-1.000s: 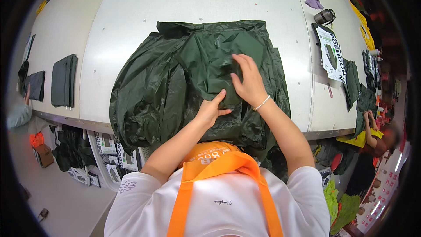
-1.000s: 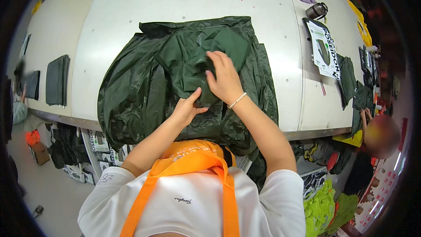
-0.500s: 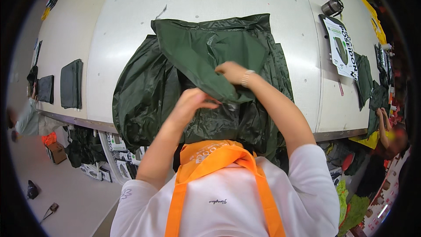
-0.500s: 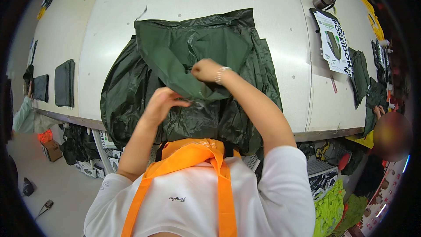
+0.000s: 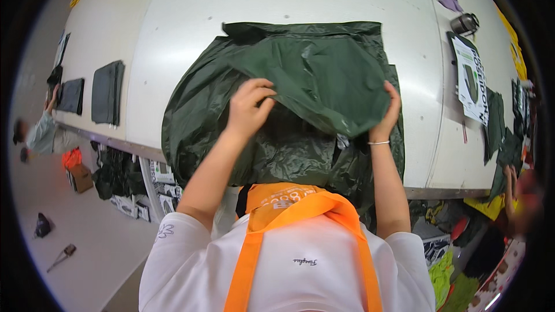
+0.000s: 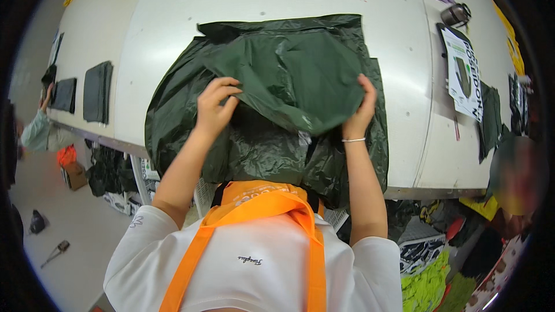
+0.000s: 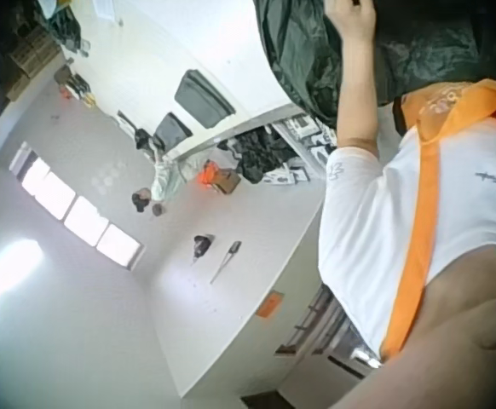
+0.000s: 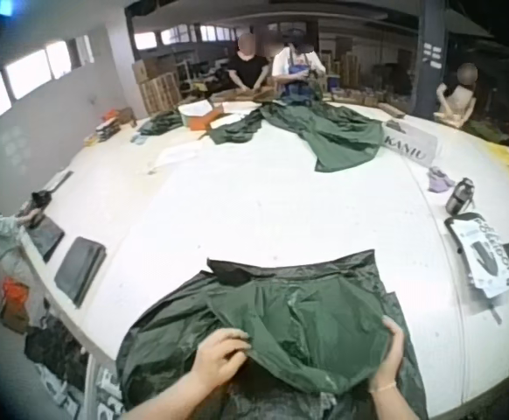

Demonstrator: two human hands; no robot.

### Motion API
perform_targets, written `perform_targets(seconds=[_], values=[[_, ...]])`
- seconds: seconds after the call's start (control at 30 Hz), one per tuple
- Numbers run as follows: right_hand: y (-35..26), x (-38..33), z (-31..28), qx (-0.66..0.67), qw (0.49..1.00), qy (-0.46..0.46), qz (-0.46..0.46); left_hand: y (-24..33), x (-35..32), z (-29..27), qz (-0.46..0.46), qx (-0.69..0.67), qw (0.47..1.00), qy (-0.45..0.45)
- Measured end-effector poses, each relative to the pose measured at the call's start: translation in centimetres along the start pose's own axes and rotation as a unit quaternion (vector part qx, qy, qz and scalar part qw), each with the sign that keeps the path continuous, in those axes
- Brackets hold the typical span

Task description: The person folds a dark green jacket on a white table. They smooth the fabric, fold the sleeves inward, fold the sides toward the center, and then fold the jacket in half. The person handles the jacket by hand throughout the process.

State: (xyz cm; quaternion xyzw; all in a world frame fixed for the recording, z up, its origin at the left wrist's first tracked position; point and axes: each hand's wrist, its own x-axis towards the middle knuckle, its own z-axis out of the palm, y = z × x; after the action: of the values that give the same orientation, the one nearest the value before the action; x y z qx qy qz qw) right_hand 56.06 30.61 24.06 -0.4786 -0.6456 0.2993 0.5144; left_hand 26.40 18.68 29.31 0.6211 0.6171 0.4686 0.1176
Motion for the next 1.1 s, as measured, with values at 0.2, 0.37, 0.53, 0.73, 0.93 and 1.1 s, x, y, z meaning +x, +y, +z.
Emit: perform_targets(seconds=[0.2,0.37,0.53,0.73,0.93,1.1], values=[[-1.5,2.6,0.1,0.017,0.98,-0.177,0.084,-5.1,3.1,-6.4,-0.041,0.447,0.875,0.179],[-1.8,3.5,0.1,-0.095,0.945,-0.313,0.007,-0.7,-5.2,1.4,0.03,0.137,0.985,-0.098],[-2.8,4.1,0.4,-0.12,0.932,-0.341,0.001,-1.4,-7.1,7.4,-0.06,0.132,0.989,-0.024],[0.6,10.2,-1.7,-0.116,0.938,-0.3,0.13,-2.1,-8.0,5.3,0.08,0.094,0.988,-0.091],[-1.9,6.6,1.5,-0.497,0.835,-0.169,-0.167,2.0,-7.4,1.5,0.12,0.091,0.986,-0.07],[-7.4,-3.2,6.2,-0.171,0.861,-0.405,-0.255,-3.4,-0.6,-1.8,-0.137,0.062,0.976,0.155]])
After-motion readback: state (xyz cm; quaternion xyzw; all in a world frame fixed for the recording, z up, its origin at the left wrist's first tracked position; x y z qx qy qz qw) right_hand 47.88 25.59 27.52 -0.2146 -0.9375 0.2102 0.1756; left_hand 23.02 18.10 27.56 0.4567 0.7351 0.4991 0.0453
